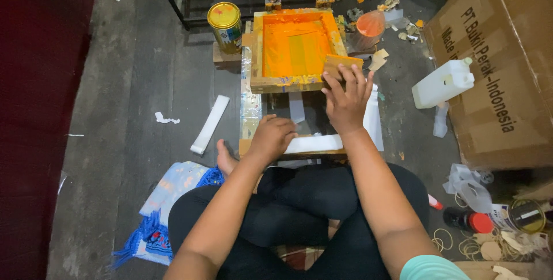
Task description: The person sits cross-legged on the floor and uses a squeegee to spread orange ink across a screen printing frame. They then place a white strip of material under the frame, pull it through, and inspect the printed result.
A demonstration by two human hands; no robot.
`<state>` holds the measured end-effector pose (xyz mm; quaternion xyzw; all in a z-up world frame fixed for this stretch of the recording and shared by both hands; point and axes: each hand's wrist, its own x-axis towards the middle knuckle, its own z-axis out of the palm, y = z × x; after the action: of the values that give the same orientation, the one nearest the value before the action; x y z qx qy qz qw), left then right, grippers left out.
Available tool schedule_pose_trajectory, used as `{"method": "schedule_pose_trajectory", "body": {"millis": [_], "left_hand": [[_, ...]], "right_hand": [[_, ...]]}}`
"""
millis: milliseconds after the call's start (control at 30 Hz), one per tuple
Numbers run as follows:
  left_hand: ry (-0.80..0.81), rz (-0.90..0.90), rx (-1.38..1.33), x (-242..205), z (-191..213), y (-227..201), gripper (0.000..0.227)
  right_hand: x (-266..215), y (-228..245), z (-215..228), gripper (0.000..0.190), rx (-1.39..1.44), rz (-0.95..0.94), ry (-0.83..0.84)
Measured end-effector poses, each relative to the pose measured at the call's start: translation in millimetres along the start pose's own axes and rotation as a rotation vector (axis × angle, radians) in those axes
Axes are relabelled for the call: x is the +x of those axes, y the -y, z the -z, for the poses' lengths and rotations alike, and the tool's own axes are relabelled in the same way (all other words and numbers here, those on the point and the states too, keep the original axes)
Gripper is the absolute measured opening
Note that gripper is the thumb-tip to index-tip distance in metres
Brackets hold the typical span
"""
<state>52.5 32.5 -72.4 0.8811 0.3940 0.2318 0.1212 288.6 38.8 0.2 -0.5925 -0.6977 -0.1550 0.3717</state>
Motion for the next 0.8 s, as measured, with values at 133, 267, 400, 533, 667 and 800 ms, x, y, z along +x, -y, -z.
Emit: {"method": "schedule_pose_trajectory", "body": {"millis": [133, 267, 400, 533, 667, 800], "left_hand": [[-0.304, -0.043, -0.058, -11.6, 53.2, -27.4, 0.014], [-0.354, 0.124, -0.288, -27.6, 100.2, -49.5, 0.020], [-0.384, 0.255, -0.513, -32.9, 170.7, -89.6, 0.038], [-0.447, 0.397, -0.752, -34.5, 124.6, -37.7, 0.029], [-0.546, 0.513, -1.287, -39.9, 102.9, -15.1, 0.014], [-0.630, 0.599, -1.787, -40.9, 85.3, 1.2, 0.009]], "right_hand": [[0.1, -2.6, 4.2, 0.042, 0.013, 0.004, 0.015], [-0.3, 1.7, 9.8, 0.044, 0.039, -0.004, 0.057], [-1.3, 2.5, 12.0, 0.048, 0.036, 0.016, 0.122], [-2.2, 1.6, 13.8, 0.053, 0.074, -0.006, 0.176], [-11.6, -7.6, -1.9, 0.059, 0.081, 0.005, 0.307], [-37.0, -34.7, -47.0, 0.059, 0.055, 0.038, 0.392]]}}
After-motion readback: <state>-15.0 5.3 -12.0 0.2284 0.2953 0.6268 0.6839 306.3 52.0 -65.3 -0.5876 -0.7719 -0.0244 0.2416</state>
